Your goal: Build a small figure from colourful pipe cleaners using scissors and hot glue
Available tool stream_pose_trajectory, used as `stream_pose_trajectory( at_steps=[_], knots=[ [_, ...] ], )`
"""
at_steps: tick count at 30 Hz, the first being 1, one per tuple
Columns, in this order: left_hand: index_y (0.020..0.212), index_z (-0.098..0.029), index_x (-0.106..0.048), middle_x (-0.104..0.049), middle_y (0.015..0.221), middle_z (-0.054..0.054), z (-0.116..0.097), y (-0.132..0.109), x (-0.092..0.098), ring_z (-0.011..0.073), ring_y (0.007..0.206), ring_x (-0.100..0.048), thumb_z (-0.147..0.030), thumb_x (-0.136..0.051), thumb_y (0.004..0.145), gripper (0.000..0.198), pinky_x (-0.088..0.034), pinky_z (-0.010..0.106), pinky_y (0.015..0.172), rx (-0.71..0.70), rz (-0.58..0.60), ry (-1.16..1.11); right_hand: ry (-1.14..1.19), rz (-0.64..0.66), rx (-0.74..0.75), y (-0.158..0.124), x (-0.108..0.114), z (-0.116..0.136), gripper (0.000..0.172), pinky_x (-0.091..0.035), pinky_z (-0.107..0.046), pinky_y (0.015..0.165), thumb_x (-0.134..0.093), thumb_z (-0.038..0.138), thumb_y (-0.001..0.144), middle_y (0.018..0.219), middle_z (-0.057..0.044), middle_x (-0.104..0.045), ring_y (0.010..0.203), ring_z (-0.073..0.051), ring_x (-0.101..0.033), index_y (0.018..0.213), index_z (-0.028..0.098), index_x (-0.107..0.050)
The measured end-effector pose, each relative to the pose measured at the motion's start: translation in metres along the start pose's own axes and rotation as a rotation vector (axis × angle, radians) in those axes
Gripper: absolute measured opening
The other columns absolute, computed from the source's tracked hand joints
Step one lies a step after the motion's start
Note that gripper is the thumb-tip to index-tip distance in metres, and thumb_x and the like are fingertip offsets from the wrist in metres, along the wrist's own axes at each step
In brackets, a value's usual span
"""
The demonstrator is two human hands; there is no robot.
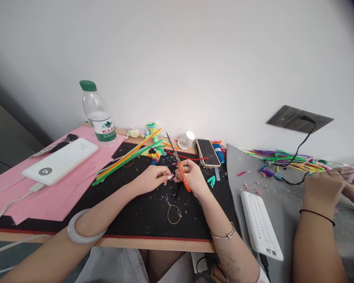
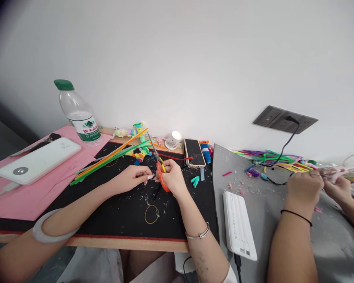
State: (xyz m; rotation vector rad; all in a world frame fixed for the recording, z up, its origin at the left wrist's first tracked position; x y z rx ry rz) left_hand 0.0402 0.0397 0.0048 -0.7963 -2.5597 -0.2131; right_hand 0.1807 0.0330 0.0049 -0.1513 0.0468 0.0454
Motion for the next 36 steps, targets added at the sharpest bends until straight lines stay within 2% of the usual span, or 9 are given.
stream_pose_trajectory(
  at_steps=[2, 5, 8, 12, 16, 20, 26, 36],
  knots=[
    [0.078, -0.018, -0.061, -0.061, 0.063, -0.001, -0.001, 0.0, 0.005, 0.0119, 0.057, -0.051, -0.036, -0.051, 0.085, 0.022, -0.035, 0.023, 0.055, -0.002, -0.052, 0.001, -0.109, -0.023, 0.051, 0.002, 0.006, 0.001, 0.031, -0.049, -0.024, 0.05, -0.073, 0.022, 0.059, 0.061, 0.004, -0.063, 0.051, -0.014, -0.061, 0.079, 0.02, -0.049],
    [0.079, -0.018, -0.059, -0.062, 0.067, -0.001, 0.0, -0.001, 0.018, 0.0107, 0.053, -0.048, -0.035, -0.05, 0.084, 0.02, -0.035, 0.023, 0.052, 0.017, -0.188, -0.021, -0.343, -0.129, 0.167, 0.004, 0.019, 0.008, 0.025, -0.042, -0.022, 0.049, -0.071, 0.027, 0.063, 0.064, 0.001, -0.063, 0.055, -0.014, -0.057, 0.078, 0.019, -0.053],
    [0.08, -0.018, -0.058, -0.061, 0.069, 0.0, 0.002, -0.003, 0.031, 0.0101, 0.048, -0.045, -0.037, -0.05, 0.083, 0.021, -0.035, 0.023, 0.049, 0.06, -0.329, -0.055, -0.551, -0.207, 0.178, 0.003, 0.029, 0.014, 0.024, -0.036, -0.023, 0.049, -0.068, 0.036, 0.067, 0.06, 0.0, -0.059, 0.055, -0.014, -0.052, 0.068, 0.018, -0.052],
    [0.083, -0.018, -0.06, -0.06, 0.068, 0.0, 0.003, -0.006, 0.041, 0.0109, 0.049, -0.045, -0.04, -0.051, 0.083, 0.023, -0.036, 0.024, 0.049, 0.062, -0.467, -0.07, -0.786, -0.146, 0.187, -0.001, 0.026, 0.022, 0.039, -0.027, -0.023, 0.048, -0.062, 0.048, 0.071, 0.053, 0.003, -0.045, 0.052, -0.011, -0.039, 0.056, 0.021, -0.039],
    [0.084, -0.017, -0.06, -0.062, 0.071, 0.002, 0.004, -0.008, 0.047, 0.0109, 0.05, -0.046, -0.043, -0.052, 0.084, 0.027, -0.036, 0.024, 0.049, 0.065, -0.551, -0.093, -0.881, -0.031, 0.202, -0.006, 0.018, 0.023, 0.038, -0.029, -0.023, 0.052, -0.06, 0.05, 0.074, 0.06, 0.005, -0.046, 0.055, -0.011, -0.038, 0.067, 0.023, -0.035],
    [0.084, -0.017, -0.058, -0.063, 0.076, 0.002, 0.005, -0.01, 0.049, 0.0099, 0.049, -0.044, -0.043, -0.051, 0.085, 0.027, -0.035, 0.024, 0.048, 0.067, -0.572, -0.121, -0.917, 0.051, 0.171, -0.009, 0.016, 0.021, 0.036, -0.032, -0.024, 0.054, -0.055, 0.052, 0.079, 0.066, 0.004, -0.051, 0.057, -0.013, -0.042, 0.075, 0.024, -0.033],
    [0.087, -0.018, -0.057, -0.061, 0.077, 0.001, 0.004, -0.008, 0.046, 0.0091, 0.049, -0.043, -0.039, -0.047, 0.088, 0.023, -0.036, 0.024, 0.05, 0.016, -0.502, -0.119, -1.061, 0.076, 0.243, -0.011, 0.011, 0.027, 0.038, -0.026, -0.023, 0.053, -0.06, 0.049, 0.077, 0.059, 0.004, -0.046, 0.055, -0.011, -0.034, 0.062, 0.021, -0.038],
    [0.077, -0.018, -0.056, -0.062, 0.073, 0.0, 0.007, -0.003, 0.038, 0.0101, 0.048, -0.044, -0.04, -0.048, 0.086, 0.025, -0.038, 0.025, 0.053, 0.027, -0.388, -0.095, -1.027, 0.119, 0.222, -0.01, 0.01, 0.021, 0.04, -0.024, -0.023, 0.051, -0.062, 0.047, 0.074, 0.055, 0.005, -0.04, 0.055, -0.009, -0.029, 0.056, 0.019, -0.04]
  ],
)
Point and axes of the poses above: each hand's wrist, its own y-axis towards the middle knuckle, its own x-axis out of the back of the hand, z = x × y, the point moved 6 cm from there along y, towards the middle knuckle
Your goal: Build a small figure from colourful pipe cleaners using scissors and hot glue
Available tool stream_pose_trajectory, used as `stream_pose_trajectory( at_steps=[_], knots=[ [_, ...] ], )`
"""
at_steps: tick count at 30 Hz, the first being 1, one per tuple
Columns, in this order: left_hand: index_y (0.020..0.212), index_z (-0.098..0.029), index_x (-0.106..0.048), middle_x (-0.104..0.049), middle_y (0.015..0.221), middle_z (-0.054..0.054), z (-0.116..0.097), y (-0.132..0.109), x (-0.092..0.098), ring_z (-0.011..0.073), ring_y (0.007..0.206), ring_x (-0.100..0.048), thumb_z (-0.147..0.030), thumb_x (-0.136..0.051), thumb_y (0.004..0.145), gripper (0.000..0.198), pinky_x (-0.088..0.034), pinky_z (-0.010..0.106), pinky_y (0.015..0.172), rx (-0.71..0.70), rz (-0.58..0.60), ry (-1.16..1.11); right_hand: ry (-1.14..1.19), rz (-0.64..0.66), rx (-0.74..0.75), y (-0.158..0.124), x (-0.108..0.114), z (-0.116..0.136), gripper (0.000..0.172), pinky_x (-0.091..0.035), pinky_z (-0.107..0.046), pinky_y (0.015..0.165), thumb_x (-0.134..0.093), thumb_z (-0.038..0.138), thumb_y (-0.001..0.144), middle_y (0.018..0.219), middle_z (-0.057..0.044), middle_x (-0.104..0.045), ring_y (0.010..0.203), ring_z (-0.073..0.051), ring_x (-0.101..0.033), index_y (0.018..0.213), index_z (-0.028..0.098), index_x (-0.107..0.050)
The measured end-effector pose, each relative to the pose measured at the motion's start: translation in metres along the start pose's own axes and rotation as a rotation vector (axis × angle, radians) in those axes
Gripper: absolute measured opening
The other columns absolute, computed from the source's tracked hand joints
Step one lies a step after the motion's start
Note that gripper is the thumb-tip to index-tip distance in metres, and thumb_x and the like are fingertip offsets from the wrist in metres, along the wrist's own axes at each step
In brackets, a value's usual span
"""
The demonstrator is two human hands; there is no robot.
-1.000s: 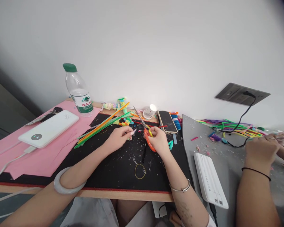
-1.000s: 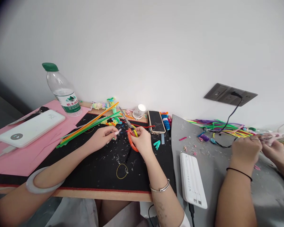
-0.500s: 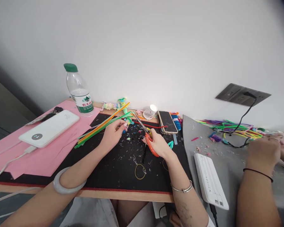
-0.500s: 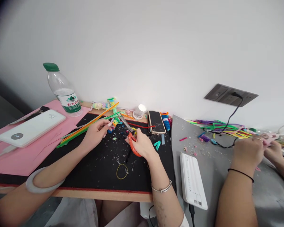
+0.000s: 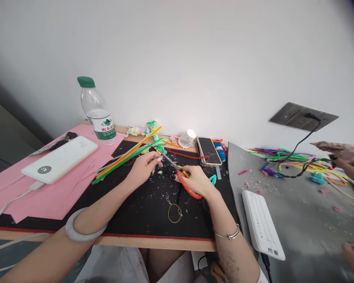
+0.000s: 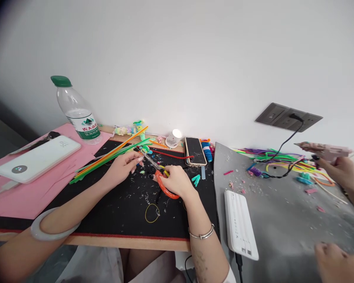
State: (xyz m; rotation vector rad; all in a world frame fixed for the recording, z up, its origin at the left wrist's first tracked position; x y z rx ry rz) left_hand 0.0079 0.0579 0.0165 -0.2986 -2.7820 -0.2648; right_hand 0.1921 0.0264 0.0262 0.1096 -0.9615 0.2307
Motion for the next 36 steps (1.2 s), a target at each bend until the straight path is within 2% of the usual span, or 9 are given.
stream_pose_trajectory(
  at_steps=[10, 15, 21, 30, 36],
  knots=[
    [0.077, -0.018, -0.056, -0.063, 0.075, 0.001, 0.0046, 0.0007, -0.0021, 0.0102, 0.048, -0.044, -0.039, -0.049, 0.085, 0.024, -0.039, 0.025, 0.054, 0.031, 0.029, 0.004, 0.01, 0.064, 0.029, -0.0023, 0.001, 0.0018, 0.041, -0.025, -0.023, 0.05, -0.057, 0.049, 0.078, 0.054, 0.005, -0.04, 0.054, -0.009, -0.027, 0.055, 0.018, -0.044],
    [0.078, -0.018, -0.058, -0.063, 0.073, 0.001, 0.0016, 0.0005, 0.0007, 0.0105, 0.047, -0.044, -0.041, -0.049, 0.085, 0.026, -0.038, 0.025, 0.052, 0.014, -0.008, 0.005, 0.002, 0.078, 0.03, -0.0057, 0.0037, 0.0053, 0.032, -0.03, -0.023, 0.052, -0.06, 0.043, 0.078, 0.061, 0.003, -0.049, 0.054, -0.01, -0.036, 0.064, 0.019, -0.046],
    [0.088, -0.017, -0.06, -0.066, 0.08, 0.003, 0.0002, 0.0006, 0.0046, 0.0098, 0.048, -0.044, -0.042, -0.05, 0.085, 0.026, -0.037, 0.024, 0.05, 0.005, -0.058, -0.03, 0.023, 0.094, 0.024, -0.0076, 0.0043, 0.0068, 0.031, -0.031, -0.023, 0.053, -0.061, 0.043, 0.079, 0.064, 0.003, -0.051, 0.056, -0.011, -0.04, 0.068, 0.021, -0.043],
    [0.085, -0.018, -0.058, -0.063, 0.077, 0.001, 0.0004, 0.0012, 0.002, 0.0091, 0.048, -0.044, -0.039, -0.051, 0.085, 0.023, -0.038, 0.024, 0.051, 0.019, -0.016, -0.033, 0.015, 0.094, 0.031, -0.0057, 0.0009, 0.0064, 0.034, -0.03, -0.023, 0.052, -0.057, 0.046, 0.08, 0.063, 0.004, -0.048, 0.055, -0.01, -0.034, 0.065, 0.02, -0.041],
    [0.075, -0.017, -0.057, -0.06, 0.07, -0.001, -0.0021, 0.0009, -0.0004, 0.0089, 0.047, -0.044, -0.039, -0.05, 0.085, 0.025, -0.038, 0.024, 0.052, 0.01, 0.023, -0.009, 0.012, 0.105, 0.026, -0.0056, -0.001, 0.0015, 0.039, -0.027, -0.022, 0.05, -0.055, 0.05, 0.081, 0.059, 0.004, -0.045, 0.054, -0.009, -0.031, 0.061, 0.019, -0.042]
  ],
)
Point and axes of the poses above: each hand's wrist, its own y-axis towards the middle knuckle, its own x-axis out of the back of the hand, z = x × y, the point moved 6 cm from there along y, towards the middle knuckle
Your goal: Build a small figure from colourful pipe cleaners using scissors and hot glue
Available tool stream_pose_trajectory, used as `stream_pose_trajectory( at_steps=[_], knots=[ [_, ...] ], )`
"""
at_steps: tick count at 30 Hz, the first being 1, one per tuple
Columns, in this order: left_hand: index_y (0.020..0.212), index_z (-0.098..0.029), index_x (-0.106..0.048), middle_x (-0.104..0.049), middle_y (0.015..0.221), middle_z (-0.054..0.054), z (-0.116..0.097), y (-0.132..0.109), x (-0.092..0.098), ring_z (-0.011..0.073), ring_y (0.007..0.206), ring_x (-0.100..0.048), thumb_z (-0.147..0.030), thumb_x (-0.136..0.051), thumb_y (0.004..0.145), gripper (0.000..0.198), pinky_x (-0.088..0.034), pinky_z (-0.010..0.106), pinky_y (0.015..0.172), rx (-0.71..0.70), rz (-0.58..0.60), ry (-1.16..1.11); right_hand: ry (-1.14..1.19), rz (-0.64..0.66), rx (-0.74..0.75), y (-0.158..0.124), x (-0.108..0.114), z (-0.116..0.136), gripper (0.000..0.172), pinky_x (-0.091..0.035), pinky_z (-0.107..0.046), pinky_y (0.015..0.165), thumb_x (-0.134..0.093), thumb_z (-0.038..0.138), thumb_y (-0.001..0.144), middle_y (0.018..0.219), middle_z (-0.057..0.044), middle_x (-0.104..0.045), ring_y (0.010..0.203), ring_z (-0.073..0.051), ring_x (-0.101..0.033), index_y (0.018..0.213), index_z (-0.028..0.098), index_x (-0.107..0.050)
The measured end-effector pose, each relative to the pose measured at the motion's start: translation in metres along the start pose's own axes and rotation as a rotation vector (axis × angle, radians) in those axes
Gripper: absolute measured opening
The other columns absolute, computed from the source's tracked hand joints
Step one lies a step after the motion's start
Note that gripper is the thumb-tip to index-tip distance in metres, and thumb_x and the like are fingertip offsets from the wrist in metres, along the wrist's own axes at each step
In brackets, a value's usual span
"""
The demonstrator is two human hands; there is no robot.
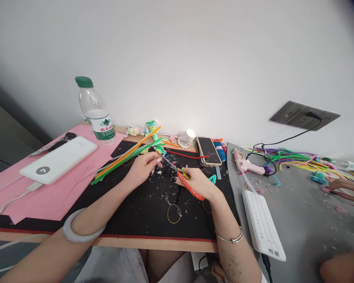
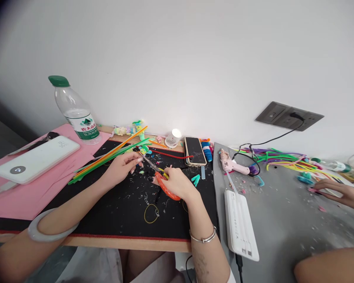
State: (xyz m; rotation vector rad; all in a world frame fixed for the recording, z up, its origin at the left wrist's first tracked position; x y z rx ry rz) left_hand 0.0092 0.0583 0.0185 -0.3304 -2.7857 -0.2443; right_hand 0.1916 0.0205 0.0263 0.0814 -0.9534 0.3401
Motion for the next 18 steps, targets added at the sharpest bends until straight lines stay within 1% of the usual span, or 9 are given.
stream_pose_trajectory(
  at_steps=[3, 11, 14, 18],
  knots=[
    [0.073, -0.017, -0.057, -0.06, 0.068, -0.001, 0.001, 0.0, 0.0, 0.0092, 0.047, -0.044, -0.04, -0.05, 0.084, 0.026, -0.038, 0.024, 0.052, 0.016, 0.012, 0.022, -0.003, 0.0, -0.011, 0.0, -0.001, -0.001, 0.04, -0.025, -0.023, 0.05, -0.055, 0.05, 0.081, 0.057, 0.004, -0.044, 0.054, -0.009, -0.029, 0.059, 0.019, -0.042],
    [0.074, -0.017, -0.057, -0.064, 0.073, 0.001, 0.006, 0.0, -0.004, 0.0093, 0.049, -0.046, -0.039, -0.05, 0.084, 0.025, -0.039, 0.024, 0.055, 0.039, 0.052, 0.014, 0.017, 0.046, -0.058, 0.0, 0.0, -0.002, 0.046, -0.023, -0.023, 0.049, -0.053, 0.055, 0.079, 0.057, 0.005, -0.036, 0.057, -0.009, -0.025, 0.055, 0.019, -0.037],
    [0.074, -0.017, -0.058, -0.065, 0.072, 0.001, 0.01, 0.0, -0.007, 0.0092, 0.048, -0.046, -0.039, -0.052, 0.082, 0.024, -0.039, 0.024, 0.053, 0.069, 0.076, -0.004, 0.004, 0.068, -0.107, -0.002, 0.001, -0.002, 0.042, -0.022, -0.023, 0.048, -0.055, 0.048, 0.076, 0.056, 0.005, -0.032, 0.056, -0.01, -0.023, 0.053, 0.019, -0.034],
    [0.073, -0.016, -0.058, -0.065, 0.069, 0.003, 0.017, 0.0, -0.015, 0.0096, 0.046, -0.048, -0.039, -0.053, 0.08, 0.025, -0.037, 0.023, 0.048, 0.156, 0.142, -0.025, 0.019, 0.124, -0.219, -0.007, 0.002, -0.002, 0.036, -0.019, -0.024, 0.045, -0.054, 0.036, 0.071, 0.056, 0.004, -0.026, 0.054, -0.009, -0.021, 0.051, 0.02, -0.029]
  ],
)
Point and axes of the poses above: each hand's wrist, its own y-axis towards the middle knuckle, its own x-axis out of the back of the hand, z = x × y, the point moved 6 cm from there along y, towards the middle knuckle
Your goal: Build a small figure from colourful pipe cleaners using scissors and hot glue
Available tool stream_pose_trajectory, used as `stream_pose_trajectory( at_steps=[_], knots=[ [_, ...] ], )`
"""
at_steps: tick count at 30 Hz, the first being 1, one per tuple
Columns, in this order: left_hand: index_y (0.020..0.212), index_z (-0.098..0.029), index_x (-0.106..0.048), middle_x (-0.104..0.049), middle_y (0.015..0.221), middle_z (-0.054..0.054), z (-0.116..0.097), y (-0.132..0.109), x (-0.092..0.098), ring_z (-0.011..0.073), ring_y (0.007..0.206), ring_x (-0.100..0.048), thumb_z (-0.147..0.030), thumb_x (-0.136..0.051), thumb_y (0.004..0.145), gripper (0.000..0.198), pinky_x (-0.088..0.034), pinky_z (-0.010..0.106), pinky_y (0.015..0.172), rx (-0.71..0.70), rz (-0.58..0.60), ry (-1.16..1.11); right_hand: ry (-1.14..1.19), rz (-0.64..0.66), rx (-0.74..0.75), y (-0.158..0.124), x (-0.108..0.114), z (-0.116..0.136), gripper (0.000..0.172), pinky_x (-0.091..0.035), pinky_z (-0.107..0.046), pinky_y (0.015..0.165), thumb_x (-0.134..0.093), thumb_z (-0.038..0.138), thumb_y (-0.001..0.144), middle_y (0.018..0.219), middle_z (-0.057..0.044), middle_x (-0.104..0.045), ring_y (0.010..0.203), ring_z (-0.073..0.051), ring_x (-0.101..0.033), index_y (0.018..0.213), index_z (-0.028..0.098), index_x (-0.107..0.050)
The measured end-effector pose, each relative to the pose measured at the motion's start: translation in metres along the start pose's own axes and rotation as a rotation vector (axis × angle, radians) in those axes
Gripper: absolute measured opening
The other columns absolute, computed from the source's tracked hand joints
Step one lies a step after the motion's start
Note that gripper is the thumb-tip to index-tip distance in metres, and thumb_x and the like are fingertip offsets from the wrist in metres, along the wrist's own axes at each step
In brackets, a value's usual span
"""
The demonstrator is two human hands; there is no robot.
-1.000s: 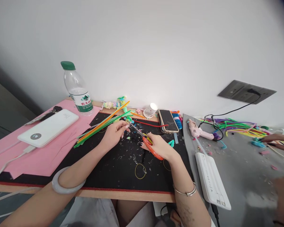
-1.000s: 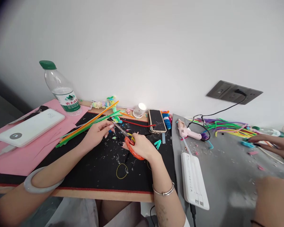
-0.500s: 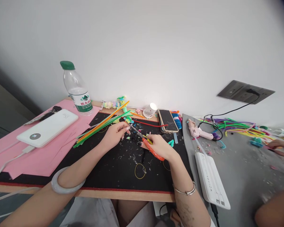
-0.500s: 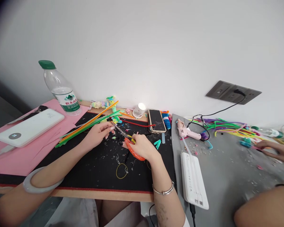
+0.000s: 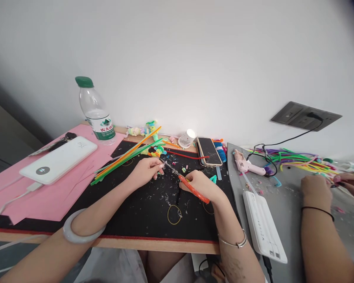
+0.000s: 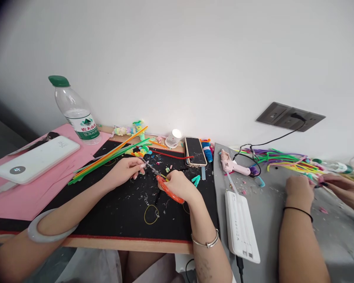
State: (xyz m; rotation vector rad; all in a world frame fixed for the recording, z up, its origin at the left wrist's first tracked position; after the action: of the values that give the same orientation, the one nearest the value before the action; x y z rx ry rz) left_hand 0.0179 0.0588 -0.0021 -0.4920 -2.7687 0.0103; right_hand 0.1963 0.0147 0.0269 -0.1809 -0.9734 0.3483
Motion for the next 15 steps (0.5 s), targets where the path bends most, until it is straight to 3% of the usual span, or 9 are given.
stream_pose_trajectory(
  at_steps=[8, 12, 15],
  knots=[
    [0.069, -0.014, -0.06, -0.066, 0.066, 0.004, 0.0022, -0.0032, -0.0119, 0.0098, 0.045, -0.05, -0.038, -0.054, 0.078, 0.026, -0.038, 0.022, 0.045, 0.092, 0.087, -0.024, -0.003, 0.059, -0.06, -0.0077, 0.0004, -0.0053, 0.032, -0.016, -0.025, 0.042, -0.053, 0.027, 0.066, 0.05, 0.005, -0.025, 0.048, -0.008, -0.021, 0.048, 0.02, -0.027],
    [0.07, -0.015, -0.061, -0.067, 0.067, 0.004, 0.0017, -0.0033, -0.0111, 0.0092, 0.045, -0.051, -0.04, -0.057, 0.078, 0.027, -0.039, 0.022, 0.044, 0.092, 0.081, -0.044, -0.007, 0.009, -0.057, -0.0059, 0.0037, -0.0074, 0.032, -0.018, -0.025, 0.043, -0.054, 0.023, 0.066, 0.048, 0.005, -0.026, 0.048, -0.008, -0.021, 0.047, 0.02, -0.028],
    [0.07, -0.016, -0.062, -0.067, 0.067, 0.004, 0.0016, -0.0031, -0.0089, 0.0096, 0.044, -0.051, -0.043, -0.06, 0.077, 0.028, -0.04, 0.022, 0.044, 0.079, 0.062, -0.086, 0.014, -0.022, -0.03, -0.0043, 0.0076, -0.0085, 0.038, -0.018, -0.025, 0.044, -0.057, 0.031, 0.071, 0.051, 0.005, -0.025, 0.051, -0.009, -0.02, 0.049, 0.02, -0.028]
  ],
)
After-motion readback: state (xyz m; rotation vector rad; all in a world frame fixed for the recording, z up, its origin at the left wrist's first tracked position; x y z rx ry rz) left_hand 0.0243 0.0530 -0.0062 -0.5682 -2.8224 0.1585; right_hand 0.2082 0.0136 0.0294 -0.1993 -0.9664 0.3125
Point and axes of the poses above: each hand's wrist, its own y-axis towards the middle knuckle, its own x-axis out of the back of the hand, z = x × y, the point moved 6 cm from there along y, towards the middle knuckle
